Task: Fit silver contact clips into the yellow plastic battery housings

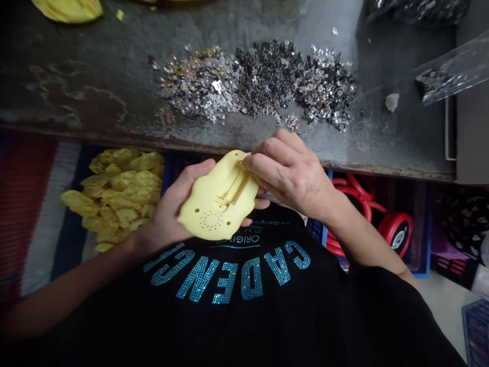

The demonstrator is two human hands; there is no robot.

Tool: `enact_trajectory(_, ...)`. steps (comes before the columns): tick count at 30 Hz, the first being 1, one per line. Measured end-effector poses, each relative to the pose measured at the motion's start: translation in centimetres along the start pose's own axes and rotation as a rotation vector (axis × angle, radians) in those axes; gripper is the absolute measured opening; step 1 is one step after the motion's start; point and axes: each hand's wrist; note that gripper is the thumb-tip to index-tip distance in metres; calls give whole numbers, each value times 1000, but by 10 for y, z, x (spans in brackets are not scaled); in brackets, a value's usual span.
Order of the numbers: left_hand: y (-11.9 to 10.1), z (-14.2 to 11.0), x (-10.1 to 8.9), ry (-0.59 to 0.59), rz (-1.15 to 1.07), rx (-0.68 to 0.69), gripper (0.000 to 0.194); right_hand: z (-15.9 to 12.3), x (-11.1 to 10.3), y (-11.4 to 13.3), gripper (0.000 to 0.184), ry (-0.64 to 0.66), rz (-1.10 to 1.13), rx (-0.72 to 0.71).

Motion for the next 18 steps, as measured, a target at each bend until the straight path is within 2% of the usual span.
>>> enact_trajectory(3, 1, 1, 0, -13, 10, -14, 55, -4, 2, 0, 18, -9, -18, -22)
enact_trajectory(8, 0, 0, 0, -16, 15, -27, 70, -14, 5, 0, 26, -123, -2, -48)
enact_trajectory(12, 1, 1, 0, -25, 2, -40, 67, -21, 9, 3, 31, -185, -18, -11)
enact_trajectory(18, 2, 1, 0, -20, -6, -35, 57, -22, 16, 4, 28, -214, -30, -48)
Point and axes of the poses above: each hand's wrist, its own z-axis towards the middle knuckle, its own x-axis out of the palm, y = z × x, and after that the axes turned 11 degrees about z, right-handed
